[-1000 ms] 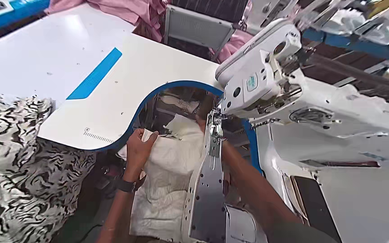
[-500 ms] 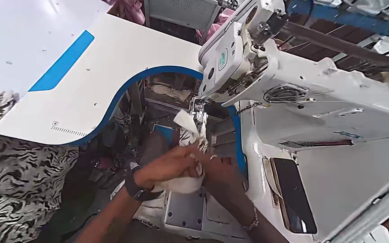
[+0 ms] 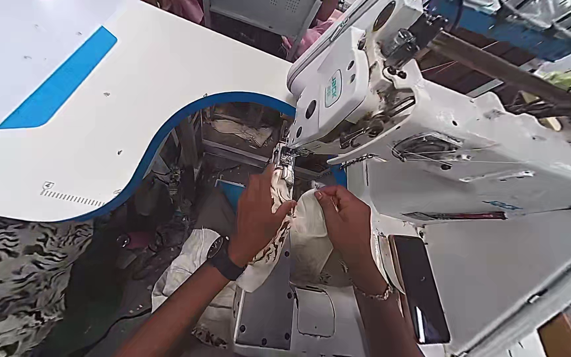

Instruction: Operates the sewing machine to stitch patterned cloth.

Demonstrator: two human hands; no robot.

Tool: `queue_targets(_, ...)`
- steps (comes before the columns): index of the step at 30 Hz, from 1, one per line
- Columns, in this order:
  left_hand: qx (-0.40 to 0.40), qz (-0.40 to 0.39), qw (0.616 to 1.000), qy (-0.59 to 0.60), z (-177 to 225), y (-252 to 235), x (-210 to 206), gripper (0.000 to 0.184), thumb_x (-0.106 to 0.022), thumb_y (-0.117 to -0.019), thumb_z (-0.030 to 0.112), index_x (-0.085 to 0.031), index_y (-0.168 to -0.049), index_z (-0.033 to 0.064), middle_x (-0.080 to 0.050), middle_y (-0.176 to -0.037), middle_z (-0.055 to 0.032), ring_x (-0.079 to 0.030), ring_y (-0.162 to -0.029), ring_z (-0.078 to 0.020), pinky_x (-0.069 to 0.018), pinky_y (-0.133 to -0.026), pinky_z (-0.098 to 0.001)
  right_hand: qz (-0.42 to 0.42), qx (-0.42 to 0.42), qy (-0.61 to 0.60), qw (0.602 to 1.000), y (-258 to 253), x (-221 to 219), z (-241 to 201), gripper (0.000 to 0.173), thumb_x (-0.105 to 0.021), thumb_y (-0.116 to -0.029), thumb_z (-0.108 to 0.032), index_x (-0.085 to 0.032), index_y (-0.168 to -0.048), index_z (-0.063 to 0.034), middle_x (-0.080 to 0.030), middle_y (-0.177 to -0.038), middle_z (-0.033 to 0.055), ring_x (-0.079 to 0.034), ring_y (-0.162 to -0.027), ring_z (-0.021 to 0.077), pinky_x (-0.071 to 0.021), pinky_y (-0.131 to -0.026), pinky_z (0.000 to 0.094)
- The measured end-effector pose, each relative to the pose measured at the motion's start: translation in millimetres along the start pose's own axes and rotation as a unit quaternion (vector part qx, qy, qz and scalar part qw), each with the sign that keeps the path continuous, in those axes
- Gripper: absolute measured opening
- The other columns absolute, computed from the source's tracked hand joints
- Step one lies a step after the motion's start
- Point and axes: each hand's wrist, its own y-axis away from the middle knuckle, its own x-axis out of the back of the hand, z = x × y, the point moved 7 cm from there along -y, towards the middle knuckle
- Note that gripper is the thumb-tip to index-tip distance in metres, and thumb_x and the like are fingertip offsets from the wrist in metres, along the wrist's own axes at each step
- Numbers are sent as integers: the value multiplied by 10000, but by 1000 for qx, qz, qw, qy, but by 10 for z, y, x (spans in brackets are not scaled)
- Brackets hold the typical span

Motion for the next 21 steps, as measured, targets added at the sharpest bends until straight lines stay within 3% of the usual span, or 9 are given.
queue_targets(2,-83,45,995,-28,34,37,41,448,-652,-968,374,-706,-1196,-7,-631,-1252,-270,-644,-1086,-430,-540,-895,-541,53,92,-72,992,73,-7,-130,198,-588,-991,-130,-695,-928,24,-638,-724,-24,-531,-633,-86,-442,-611,91)
queue_targets(3,-118,48,990,-53,51,75,36,385,-586,-1000,342,-738,-1163,28,-611,-1324,-274,-614,-1163,-456,-521,-935,-554,50,121,-97,987,131,-31,-134,193,-597,-983,-116,-699,-935,41,-671,-754,-9,-571,-669,-91,-477,-647,80)
queue_targets(6,-163,37,980,-108,98,144,1,318,-523,-993,116,-722,-1231,48,-576,-1455,-214,-542,-1339,-454,-447,-1036,-637,17,155,-102,982,263,-136,-139,176,-648,-920,-107,-750,-951,32,-750,-859,67,-679,-797,-15,-542,-770,126)
queue_targets(8,-174,35,978,-113,124,126,-16,337,-523,-951,15,-682,-1247,-6,-633,-1400,-177,-565,-1345,-390,-394,-1088,-662,13,164,-85,983,256,-172,-152,150,-660,-870,-92,-774,-904,0,-761,-905,89,-694,-856,22,-534,-783,133)
queue_targets(10,-194,62,972,-119,139,59,-7,280,-523,-961,11,-695,-1179,-18,-679,-1329,-172,-594,-1321,-367,-368,-1112,-668,-8,168,-83,982,198,-166,-147,146,-653,-877,-102,-771,-851,-20,-762,-1101,131,-717,-962,65,-555,-818,172)
queue_targets(12,-218,74,964,-135,159,7,-2,208,-549,-970,19,-719,-1088,-4,-684,-1314,-180,-586,-1320,-397,-377,-1086,-688,-55,168,-94,980,153,-199,-128,150,-617,-858,-115,-701,-769,-29,-701,-1295,156,-704,-999,64,-536,-820,195)
queue_targets(14,-231,80,959,-147,162,-2,-2,200,-566,-961,20,-736,-1064,2,-678,-1324,-184,-593,-1305,-411,-422,-1031,-681,-114,165,-130,971,151,-261,-115,138,-606,-821,-104,-618,-710,-22,-620,-1402,202,-664,-1114,93,-513,-866,213)
queue_targets(17,-226,50,966,-114,123,46,-18,259,-544,-971,36,-727,-1134,-49,-657,-1354,-202,-632,-1257,-395,-513,-998,-565,-158,150,-188,958,210,-315,-115,131,-629,-791,-103,-610,-684,-29,-499,-1511,247,-573,-1291,104,-487,-960,205)
queue_targets(21,-192,21,980,-38,80,57,-3,332,-530,-988,128,-645,-1220,-80,-644,-1356,-230,-630,-1266,-375,-525,-1030,-436,-194,156,-251,936,270,-370,-104,126,-691,-763,-104,-612,-703,-27,-389,-1572,277,-554,-1260,45,-473,-940,155)
